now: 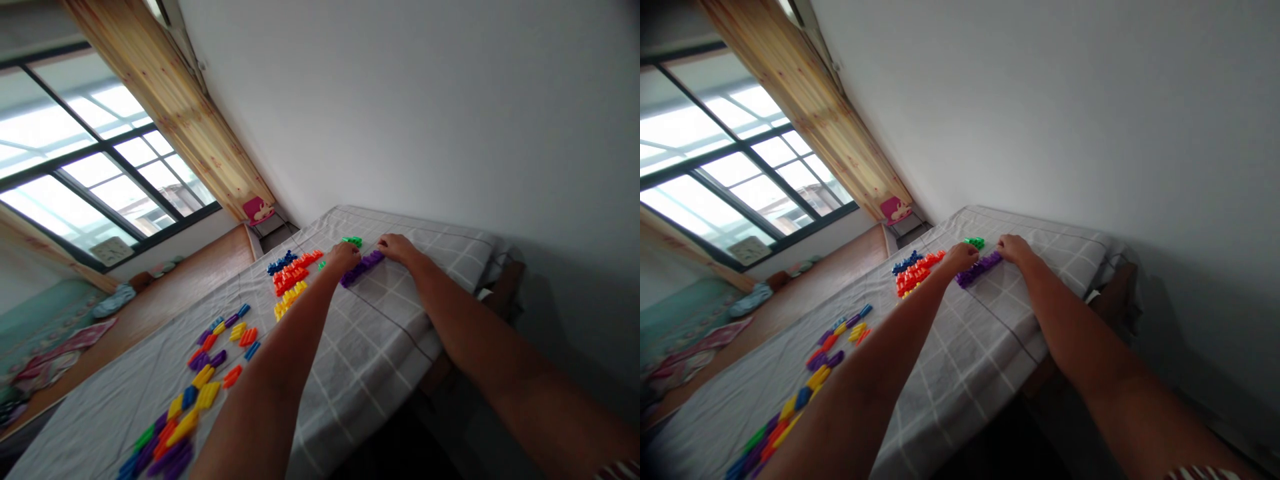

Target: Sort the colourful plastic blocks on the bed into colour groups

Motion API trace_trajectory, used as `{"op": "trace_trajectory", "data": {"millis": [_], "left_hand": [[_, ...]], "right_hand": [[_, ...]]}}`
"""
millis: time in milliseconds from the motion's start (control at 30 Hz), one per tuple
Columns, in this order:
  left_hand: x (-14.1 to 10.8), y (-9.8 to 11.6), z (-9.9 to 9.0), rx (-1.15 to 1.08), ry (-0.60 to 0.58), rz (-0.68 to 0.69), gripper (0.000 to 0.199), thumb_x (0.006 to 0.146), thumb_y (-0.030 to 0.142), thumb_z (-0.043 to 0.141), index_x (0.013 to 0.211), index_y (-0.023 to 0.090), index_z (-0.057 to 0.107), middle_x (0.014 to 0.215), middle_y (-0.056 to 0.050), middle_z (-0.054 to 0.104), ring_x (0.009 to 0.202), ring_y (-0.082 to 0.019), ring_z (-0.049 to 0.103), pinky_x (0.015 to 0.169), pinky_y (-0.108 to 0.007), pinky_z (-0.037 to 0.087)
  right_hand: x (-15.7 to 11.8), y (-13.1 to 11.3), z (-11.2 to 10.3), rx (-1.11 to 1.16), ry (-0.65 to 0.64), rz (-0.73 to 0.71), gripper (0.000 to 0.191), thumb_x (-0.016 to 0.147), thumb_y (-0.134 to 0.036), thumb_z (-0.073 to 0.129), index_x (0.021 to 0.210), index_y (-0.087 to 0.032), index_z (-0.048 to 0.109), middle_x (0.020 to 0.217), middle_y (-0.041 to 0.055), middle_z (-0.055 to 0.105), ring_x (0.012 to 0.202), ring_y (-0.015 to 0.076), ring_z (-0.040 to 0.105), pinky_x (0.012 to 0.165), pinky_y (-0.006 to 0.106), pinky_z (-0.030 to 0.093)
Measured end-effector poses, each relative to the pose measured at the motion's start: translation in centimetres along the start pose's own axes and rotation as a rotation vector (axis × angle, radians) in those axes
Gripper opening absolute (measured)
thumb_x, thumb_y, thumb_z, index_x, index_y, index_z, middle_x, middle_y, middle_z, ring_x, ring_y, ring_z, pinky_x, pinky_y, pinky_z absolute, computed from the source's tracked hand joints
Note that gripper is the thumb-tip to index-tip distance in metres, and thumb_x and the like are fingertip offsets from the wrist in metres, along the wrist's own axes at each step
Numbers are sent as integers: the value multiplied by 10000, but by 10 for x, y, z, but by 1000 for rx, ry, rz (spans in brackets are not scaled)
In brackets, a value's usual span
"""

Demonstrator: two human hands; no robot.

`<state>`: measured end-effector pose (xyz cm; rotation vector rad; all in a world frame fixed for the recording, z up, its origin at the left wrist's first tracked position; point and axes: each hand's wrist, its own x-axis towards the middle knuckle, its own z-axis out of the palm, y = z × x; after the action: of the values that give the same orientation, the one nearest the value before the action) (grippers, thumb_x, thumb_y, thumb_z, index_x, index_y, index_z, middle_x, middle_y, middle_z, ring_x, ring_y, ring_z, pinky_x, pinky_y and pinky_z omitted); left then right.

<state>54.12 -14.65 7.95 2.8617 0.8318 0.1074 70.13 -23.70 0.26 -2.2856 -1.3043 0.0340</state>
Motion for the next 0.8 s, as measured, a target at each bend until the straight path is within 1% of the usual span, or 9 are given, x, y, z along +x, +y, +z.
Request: {"op": "trace_trajectory", "data": {"millis": [133, 233, 300, 367, 467, 600, 667, 733, 800], "left_hand": [[-11, -10, -10, -38, 141, 49, 306, 815, 275, 532, 1028, 217, 743, 1046, -83, 704, 982, -236, 625, 886, -343, 467], [-36, -29, -26, -74, 273, 100, 309, 824, 269, 525, 1042, 198, 733, 1071, -91, 690, 1015, -224, 609, 938, -350, 451], [-62, -53, -37, -91, 321, 132, 294, 822, 254, 522, 1017, 196, 735, 1057, -82, 691, 1008, -207, 608, 951, -344, 448], [-93, -85, -48, -95, 340, 137, 285, 815, 244, 519, 997, 202, 734, 1037, -68, 695, 991, -196, 610, 951, -342, 451], [-148, -143, -64, -67, 377, 0, 284, 808, 270, 511, 969, 208, 736, 1044, -59, 695, 987, -201, 614, 952, -352, 451], [-232, -216, -89, -117, 415, -318, 330, 778, 325, 520, 1000, 209, 735, 1042, -45, 711, 973, -210, 623, 871, -318, 478], [-276, -245, -99, -191, 450, -455, 373, 760, 348, 526, 1023, 186, 735, 917, -41, 731, 835, -196, 633, 753, -289, 489], [-317, -271, -103, -264, 491, -559, 412, 737, 367, 538, 1033, 159, 735, 801, -35, 727, 695, -168, 605, 646, -264, 468], [-352, -294, -99, -318, 508, -633, 423, 709, 369, 560, 1018, 142, 739, 777, -36, 723, 643, -150, 579, 600, -247, 445]], "right_hand": [[-2, -1, -2, 41, 72, 79, 262, 871, -342, 493, 932, -190, 697, 961, 89, 727, 903, 215, 652, 734, 270, 437], [-3, 1, -3, 161, 100, 32, 316, 863, -446, 533, 971, -194, 690, 1000, 80, 722, 920, 211, 652, 786, 283, 460], [-4, 3, -3, 288, 21, -74, 390, 799, -496, 620, 1042, -197, 683, 1077, 74, 707, 971, 212, 645, 839, 294, 473], [-6, 6, -3, 379, -97, -165, 511, 701, -484, 724, 1121, -199, 668, 1166, 78, 679, 1049, 230, 626, 900, 316, 474], [-6, 9, -1, 401, -181, -198, 594, 637, -418, 777, 1169, -183, 656, 1219, 97, 655, 1106, 256, 607, 957, 350, 463], [-8, 10, 0, 339, -198, -181, 523, 644, -411, 764, 1113, -194, 686, 1172, 105, 679, 1081, 288, 624, 964, 393, 470], [-11, 8, -2, 327, -154, -150, 478, 667, -444, 745, 1086, -219, 702, 1172, 115, 679, 1086, 314, 624, 953, 417, 476], [-16, -1, -8, 332, -22, -117, 403, 750, -508, 664, 1051, -246, 723, 1162, 159, 675, 1069, 321, 633, 921, 424, 479], [-24, -20, -18, 338, 76, -223, 401, 828, -560, 550, 1030, -270, 739, 1147, 205, 667, 1048, 280, 645, 901, 395, 465]]}}
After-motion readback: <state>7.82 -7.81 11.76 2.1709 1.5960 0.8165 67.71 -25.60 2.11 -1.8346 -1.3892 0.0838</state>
